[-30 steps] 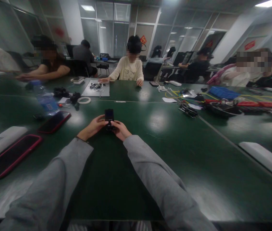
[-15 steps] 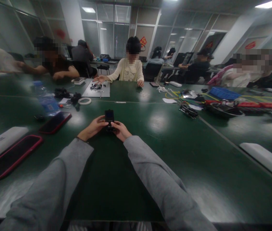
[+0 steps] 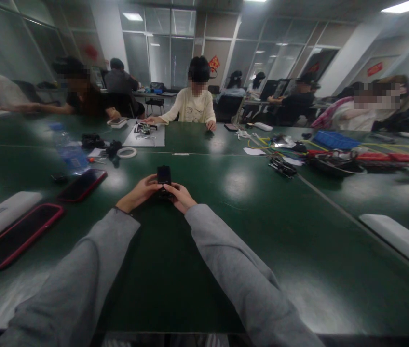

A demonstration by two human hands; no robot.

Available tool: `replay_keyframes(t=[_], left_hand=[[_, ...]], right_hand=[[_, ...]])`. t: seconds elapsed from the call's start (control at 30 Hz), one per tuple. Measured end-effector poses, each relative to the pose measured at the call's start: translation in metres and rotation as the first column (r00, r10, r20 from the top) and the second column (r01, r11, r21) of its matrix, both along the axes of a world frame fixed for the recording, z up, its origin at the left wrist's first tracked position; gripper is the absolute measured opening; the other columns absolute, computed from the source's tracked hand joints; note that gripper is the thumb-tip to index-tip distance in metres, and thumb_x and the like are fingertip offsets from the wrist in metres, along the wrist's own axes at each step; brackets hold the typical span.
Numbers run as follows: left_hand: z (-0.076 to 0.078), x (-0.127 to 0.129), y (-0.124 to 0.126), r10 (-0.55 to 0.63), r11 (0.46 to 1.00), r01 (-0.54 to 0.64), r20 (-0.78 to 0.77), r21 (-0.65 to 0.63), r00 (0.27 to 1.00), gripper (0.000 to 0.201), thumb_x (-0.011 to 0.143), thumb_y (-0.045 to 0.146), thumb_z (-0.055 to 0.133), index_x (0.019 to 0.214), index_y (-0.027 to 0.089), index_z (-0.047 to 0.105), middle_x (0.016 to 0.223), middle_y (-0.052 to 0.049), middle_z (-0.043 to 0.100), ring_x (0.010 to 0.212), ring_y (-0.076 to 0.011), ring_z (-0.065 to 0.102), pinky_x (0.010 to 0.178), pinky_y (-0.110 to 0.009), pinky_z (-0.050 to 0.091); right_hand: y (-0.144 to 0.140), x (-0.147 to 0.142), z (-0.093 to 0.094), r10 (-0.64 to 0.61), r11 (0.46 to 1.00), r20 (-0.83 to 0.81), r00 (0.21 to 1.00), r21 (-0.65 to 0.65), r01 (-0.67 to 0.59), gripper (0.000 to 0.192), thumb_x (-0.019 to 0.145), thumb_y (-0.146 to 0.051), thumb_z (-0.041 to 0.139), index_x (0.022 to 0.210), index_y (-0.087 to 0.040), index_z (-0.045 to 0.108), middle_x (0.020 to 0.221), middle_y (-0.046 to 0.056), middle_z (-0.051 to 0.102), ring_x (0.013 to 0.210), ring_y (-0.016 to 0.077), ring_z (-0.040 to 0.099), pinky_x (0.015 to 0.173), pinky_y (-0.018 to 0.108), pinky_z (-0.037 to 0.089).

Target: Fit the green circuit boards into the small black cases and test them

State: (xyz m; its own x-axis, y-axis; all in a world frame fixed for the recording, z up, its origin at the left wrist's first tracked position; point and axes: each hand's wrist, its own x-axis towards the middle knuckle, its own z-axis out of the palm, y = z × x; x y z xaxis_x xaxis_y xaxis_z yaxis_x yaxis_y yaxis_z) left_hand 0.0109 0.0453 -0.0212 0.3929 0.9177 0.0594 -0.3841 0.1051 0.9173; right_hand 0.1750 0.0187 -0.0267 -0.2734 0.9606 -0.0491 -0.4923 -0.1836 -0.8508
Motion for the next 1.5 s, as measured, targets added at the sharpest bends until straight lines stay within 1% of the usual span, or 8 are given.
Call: replay_keyframes(t=[0.2, 0.43, 0.57, 0.73, 0.97, 1.17, 1.33, 1.5], left_hand=[[0.001, 0.000, -0.002, 0.006, 1.000, -0.006, -0.006, 0.000, 1.000, 0.058, 0.062, 0.011, 0.075, 0.116, 0.015, 0.052, 0.092, -0.005, 0.065, 0.084, -0.0142, 0.062, 0.082, -0.030, 0.043], [0.000, 0.000, -0.002, 0.030, 0.999, -0.030, -0.008, 0.024, 1.000, 0.059, 0.061, 0.013, 0.075, 0.115, 0.015, 0.052, 0.091, -0.005, 0.065, 0.083, -0.0147, 0.061, 0.081, -0.031, 0.042], [-0.001, 0.000, -0.001, 0.029, 0.999, -0.029, -0.001, 0.020, 1.000, 0.059, 0.061, 0.015, 0.075, 0.116, 0.015, 0.052, 0.092, -0.005, 0.065, 0.081, -0.0138, 0.061, 0.080, -0.030, 0.043], [0.000, -0.001, 0.000, 0.019, 0.999, -0.018, 0.025, -0.028, 1.000, 0.051, 0.066, 0.019, 0.073, 0.113, 0.016, 0.053, 0.098, -0.006, 0.063, 0.083, -0.0127, 0.061, 0.079, -0.027, 0.044], [0.000, -0.001, 0.000, 0.035, 0.999, -0.034, 0.027, -0.014, 0.999, 0.044, 0.067, 0.021, 0.073, 0.107, 0.016, 0.056, 0.100, -0.006, 0.063, 0.085, -0.0136, 0.061, 0.079, -0.027, 0.044], [0.004, -0.001, -0.004, 0.022, 1.000, -0.022, 0.031, -0.014, 0.999, 0.044, 0.066, 0.022, 0.073, 0.107, 0.016, 0.057, 0.101, -0.006, 0.063, 0.086, -0.0139, 0.061, 0.079, -0.027, 0.044], [0.001, 0.000, -0.001, 0.037, 0.999, -0.036, 0.032, -0.034, 0.999, 0.045, 0.065, 0.021, 0.074, 0.106, 0.016, 0.056, 0.096, -0.005, 0.064, 0.083, -0.0135, 0.061, 0.080, -0.028, 0.044], [0.000, 0.000, 0.000, 0.007, 1.000, -0.007, 0.024, -0.026, 1.000, 0.048, 0.066, 0.019, 0.073, 0.109, 0.015, 0.054, 0.099, -0.007, 0.063, 0.088, -0.0151, 0.061, 0.082, -0.029, 0.044]], right_hand=[[-0.001, -0.001, 0.003, -0.007, 1.000, 0.028, 1.000, -0.005, 0.007, 0.038, 0.060, -0.030, 0.079, 0.089, -0.014, 0.061, 0.085, 0.003, 0.063, 0.078, 0.0113, 0.058, 0.069, 0.023, 0.047], [0.000, -0.003, 0.002, -0.007, 1.000, 0.033, 0.999, -0.007, 0.007, 0.038, 0.061, -0.030, 0.079, 0.090, -0.014, 0.061, 0.086, 0.004, 0.063, 0.077, 0.0118, 0.059, 0.071, 0.024, 0.048], [-0.002, -0.004, 0.001, -0.035, 0.999, 0.029, 0.999, 0.017, 0.034, 0.037, 0.062, -0.032, 0.077, 0.090, -0.015, 0.061, 0.089, 0.004, 0.063, 0.080, 0.0119, 0.059, 0.073, 0.024, 0.048], [-0.006, -0.007, 0.002, -0.073, 0.996, 0.035, 0.997, 0.048, 0.071, 0.036, 0.062, -0.034, 0.077, 0.090, -0.017, 0.061, 0.089, 0.003, 0.063, 0.082, 0.0120, 0.058, 0.075, 0.024, 0.046], [-0.010, -0.009, 0.006, -0.091, 0.994, 0.095, 0.991, 0.067, 0.085, 0.035, 0.061, -0.034, 0.077, 0.088, -0.017, 0.061, 0.088, 0.001, 0.062, 0.082, 0.0113, 0.057, 0.077, 0.024, 0.044], [-0.008, -0.008, 0.002, -0.095, 0.992, 0.103, 0.990, 0.087, 0.087, 0.036, 0.061, -0.035, 0.076, 0.089, -0.018, 0.061, 0.091, 0.002, 0.061, 0.086, 0.0125, 0.057, 0.080, 0.026, 0.044], [-0.007, -0.008, -0.001, -0.110, 0.991, 0.138, 0.984, 0.095, 0.097, 0.037, 0.064, -0.035, 0.075, 0.094, -0.019, 0.060, 0.094, 0.002, 0.060, 0.089, 0.0130, 0.056, 0.081, 0.027, 0.043], [-0.009, -0.010, 0.000, -0.128, 0.986, 0.153, 0.980, 0.126, 0.109, 0.037, 0.063, -0.033, 0.076, 0.092, -0.017, 0.059, 0.094, 0.003, 0.060, 0.090, 0.0130, 0.056, 0.082, 0.027, 0.042]])
